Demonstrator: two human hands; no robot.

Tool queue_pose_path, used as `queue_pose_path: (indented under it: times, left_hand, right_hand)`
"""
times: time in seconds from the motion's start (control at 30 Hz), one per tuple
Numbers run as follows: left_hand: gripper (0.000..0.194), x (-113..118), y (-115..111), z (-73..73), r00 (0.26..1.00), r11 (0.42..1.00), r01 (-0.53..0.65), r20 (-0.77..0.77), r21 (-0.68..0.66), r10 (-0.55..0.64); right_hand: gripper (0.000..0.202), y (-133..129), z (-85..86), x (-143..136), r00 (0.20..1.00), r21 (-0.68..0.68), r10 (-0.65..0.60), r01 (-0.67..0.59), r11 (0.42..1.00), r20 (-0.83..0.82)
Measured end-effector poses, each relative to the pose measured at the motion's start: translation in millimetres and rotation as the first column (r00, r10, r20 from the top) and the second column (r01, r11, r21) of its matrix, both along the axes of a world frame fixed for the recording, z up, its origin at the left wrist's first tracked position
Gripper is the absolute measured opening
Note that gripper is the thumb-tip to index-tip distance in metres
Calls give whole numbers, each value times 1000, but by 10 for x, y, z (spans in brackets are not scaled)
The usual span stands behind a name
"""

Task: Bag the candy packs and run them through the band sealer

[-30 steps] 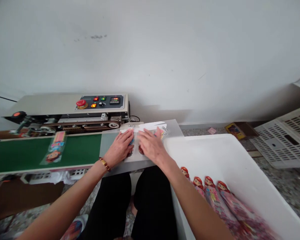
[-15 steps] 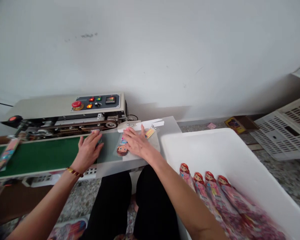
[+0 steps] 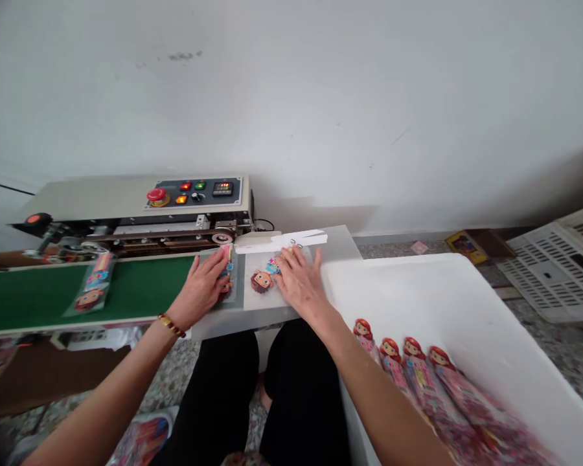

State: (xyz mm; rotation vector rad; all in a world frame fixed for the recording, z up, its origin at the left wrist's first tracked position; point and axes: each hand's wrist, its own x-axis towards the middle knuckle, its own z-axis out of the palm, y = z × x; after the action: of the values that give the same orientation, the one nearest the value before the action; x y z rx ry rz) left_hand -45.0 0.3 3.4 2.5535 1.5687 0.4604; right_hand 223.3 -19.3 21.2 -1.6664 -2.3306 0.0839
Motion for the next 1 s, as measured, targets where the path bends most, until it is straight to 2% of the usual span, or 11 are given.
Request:
queue_pose_path:
  times: [0.13,0.23,0.3,0.37,0.43,0.5,0.6,0.7,0.83,0.93,1.0]
  left_hand:
    - [46,-464,11,27,998,998,-67,-19,-14,67]
    - [38,-518,-27,90,976,970,-215,-16,115,218]
    - [35,-335,-51,139,987,974,-162,25,159,160]
    - [37,-36,-55,169,998,991,37,41,127,-42]
    - [42,269,-37,168,984,982,174,16,73,-175]
    - [46,480,-20,140,984,983,179,-19,33,-179]
    - [46,547,-33,74,998,998,58,-29,25,-57]
    - [45,390,-58,-1,999,998,-52,-4,35,52]
    - [44,76,-6,-89,991,991,-130,30,34,129]
    - [42,-173,-25,-64,968,968,-248,45,27,246]
    - [41,-396,-146,-8,943,944,-330,52,16,329]
  right_hand:
    - [35,117,44,-252,992,-36,125,-126,991,-25]
    - [36,224,85,-443,975,-71,219,-222,973,-46]
    - [38,280,107,-502,965,-83,255,-260,962,-64]
    - [40,300,123,-465,965,-83,245,-253,964,-99]
    - [41,268,123,-327,972,-55,191,-200,978,-133]
    - [40,179,99,-125,980,-18,130,-135,991,-152]
    - [37,-29,20,150,984,28,76,-73,997,-159]
    - [35,-225,-69,263,984,71,56,-44,997,-168]
    - [34,-357,-130,271,979,155,70,-40,987,-189]
    - [34,-481,-119,326,975,226,109,-65,972,-191]
    - [33,-575,-102,385,969,320,151,-83,944,-194]
